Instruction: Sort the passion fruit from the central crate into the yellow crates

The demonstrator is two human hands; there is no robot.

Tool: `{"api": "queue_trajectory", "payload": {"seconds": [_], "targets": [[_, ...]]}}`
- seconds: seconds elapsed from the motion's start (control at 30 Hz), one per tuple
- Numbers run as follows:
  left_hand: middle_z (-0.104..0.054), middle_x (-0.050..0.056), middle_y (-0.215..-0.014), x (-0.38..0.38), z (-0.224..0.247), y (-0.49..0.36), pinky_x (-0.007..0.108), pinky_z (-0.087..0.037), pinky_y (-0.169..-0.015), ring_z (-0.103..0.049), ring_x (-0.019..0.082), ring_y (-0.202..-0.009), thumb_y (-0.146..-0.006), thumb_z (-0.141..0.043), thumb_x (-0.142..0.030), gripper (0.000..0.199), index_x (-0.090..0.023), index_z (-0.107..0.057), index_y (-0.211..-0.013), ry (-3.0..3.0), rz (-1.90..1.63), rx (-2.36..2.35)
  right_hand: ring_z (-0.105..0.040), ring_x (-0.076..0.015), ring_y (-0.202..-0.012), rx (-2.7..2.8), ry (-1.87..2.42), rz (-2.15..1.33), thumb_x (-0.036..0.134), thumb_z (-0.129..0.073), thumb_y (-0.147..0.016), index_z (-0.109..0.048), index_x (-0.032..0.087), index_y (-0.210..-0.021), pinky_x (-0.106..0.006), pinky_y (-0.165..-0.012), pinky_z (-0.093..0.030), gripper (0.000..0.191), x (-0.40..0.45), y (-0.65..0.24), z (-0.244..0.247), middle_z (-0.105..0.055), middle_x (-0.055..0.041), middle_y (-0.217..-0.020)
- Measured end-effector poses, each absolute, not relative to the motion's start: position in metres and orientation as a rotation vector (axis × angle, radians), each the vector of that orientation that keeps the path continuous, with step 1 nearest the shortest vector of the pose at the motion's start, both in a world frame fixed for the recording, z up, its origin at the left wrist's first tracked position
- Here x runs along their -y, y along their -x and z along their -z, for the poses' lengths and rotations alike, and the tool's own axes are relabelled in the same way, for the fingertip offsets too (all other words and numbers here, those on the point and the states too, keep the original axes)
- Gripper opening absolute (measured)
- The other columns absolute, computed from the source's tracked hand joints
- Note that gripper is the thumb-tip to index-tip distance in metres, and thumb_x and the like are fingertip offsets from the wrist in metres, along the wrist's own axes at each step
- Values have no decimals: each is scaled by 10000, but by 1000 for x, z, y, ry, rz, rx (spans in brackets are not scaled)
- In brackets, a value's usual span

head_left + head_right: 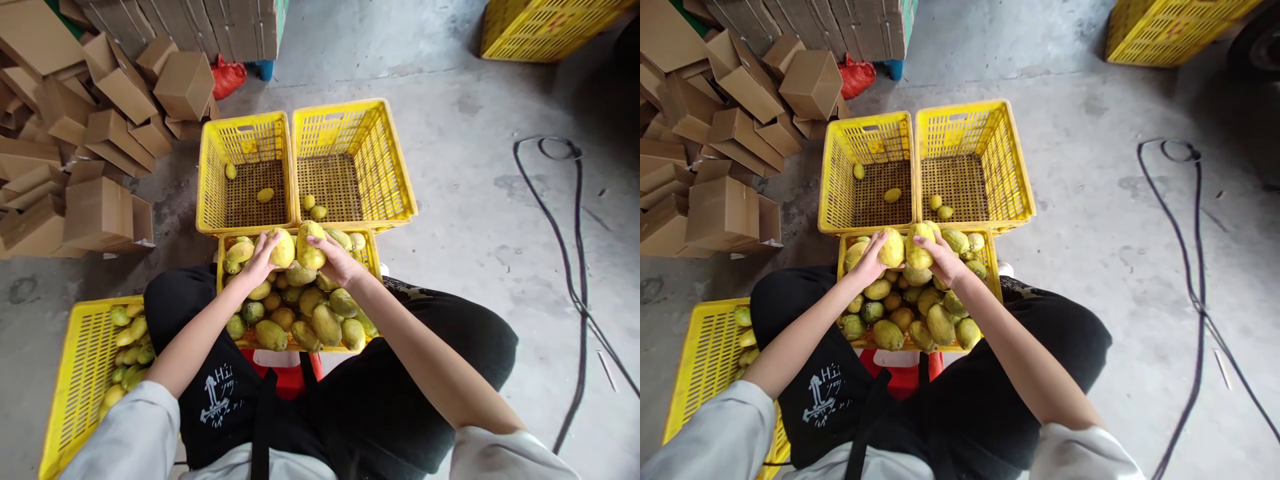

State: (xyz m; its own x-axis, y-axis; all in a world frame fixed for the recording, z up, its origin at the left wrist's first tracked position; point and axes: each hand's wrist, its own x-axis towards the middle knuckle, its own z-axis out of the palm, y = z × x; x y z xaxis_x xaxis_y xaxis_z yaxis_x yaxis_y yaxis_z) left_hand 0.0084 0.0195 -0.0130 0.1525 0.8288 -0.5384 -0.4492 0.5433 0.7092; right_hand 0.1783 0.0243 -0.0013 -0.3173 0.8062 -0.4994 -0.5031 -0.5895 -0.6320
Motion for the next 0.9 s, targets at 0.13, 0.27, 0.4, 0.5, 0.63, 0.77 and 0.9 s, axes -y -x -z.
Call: {"api": "queue_trajectory", "payload": {"seconds": [0.13,0.27,0.4,0.5,0.63,0.77,0.9], "targets": [[-648,44,-1060,-22,12,-7,363,-553,-832,-607,221,-1030,-792,-559,-349,268,-208,-584,-1018,-353,-941,-982,-657,-217,-896,498,1052,-1949,291,-745,-669,-552,296,-962,-388,-797,-559,351,-24,-179,5,-679,21,-905],[-650,50,-1055,-22,8,-6,408,-530,-877,-597,233,-1063,-797,-505,-293,258,-183,-583,-1017,-304,-953,-925,-656,-215,-915,554,1027,-1932,321,-730,-698,-571,287,-955,-399,-839,-543,304,-25,-181,9,-681,19,-913],[-639,31,-1024,-21,8,-7,430,-529,-879,-605,221,-1037,-812,-581,-335,201,-204,-556,-963,-333,-954,-932,-640,-224,-963,563,1029,-1947,344,-690,-731,-595,267,-934,-393,-881,-522,236,-27,-183,5,-689,1,-921],[-621,11,-1004,-20,7,-7,416,-539,-876,-617,192,-974,-781,-649,-354,232,-220,-543,-938,-380,-992,-933,-622,-250,-1007,441,980,-2053,356,-584,-752,-587,247,-916,-411,-878,-523,197,-30,-182,-1,-695,-27,-898],[-599,8,-988,-20,5,-8,395,-567,-831,-621,170,-905,-766,-666,-350,250,-225,-526,-930,-401,-1018,-959,-616,-269,-1016,387,899,-2132,316,-507,-688,-560,245,-930,-426,-860,-524,258,-30,-181,-8,-693,-30,-898],[-605,32,-981,-21,3,-8,378,-576,-798,-621,181,-911,-764,-653,-346,248,-221,-530,-940,-394,-1022,-1013,-620,-270,-996,471,992,-2071,294,-564,-668,-571,258,-906,-410,-838,-517,241,-30,-180,-9,-692,-19,-876],[-622,59,-987,-23,0,-9,398,-565,-820,-614,220,-986,-767,-593,-333,237,-197,-554,-957,-277,-1001,-1040,-617,-269,-991,516,1024,-2043,337,-614,-710,-603,249,-841,-384,-812,-518,159,-28,-179,-4,-695,-38,-837]]}}
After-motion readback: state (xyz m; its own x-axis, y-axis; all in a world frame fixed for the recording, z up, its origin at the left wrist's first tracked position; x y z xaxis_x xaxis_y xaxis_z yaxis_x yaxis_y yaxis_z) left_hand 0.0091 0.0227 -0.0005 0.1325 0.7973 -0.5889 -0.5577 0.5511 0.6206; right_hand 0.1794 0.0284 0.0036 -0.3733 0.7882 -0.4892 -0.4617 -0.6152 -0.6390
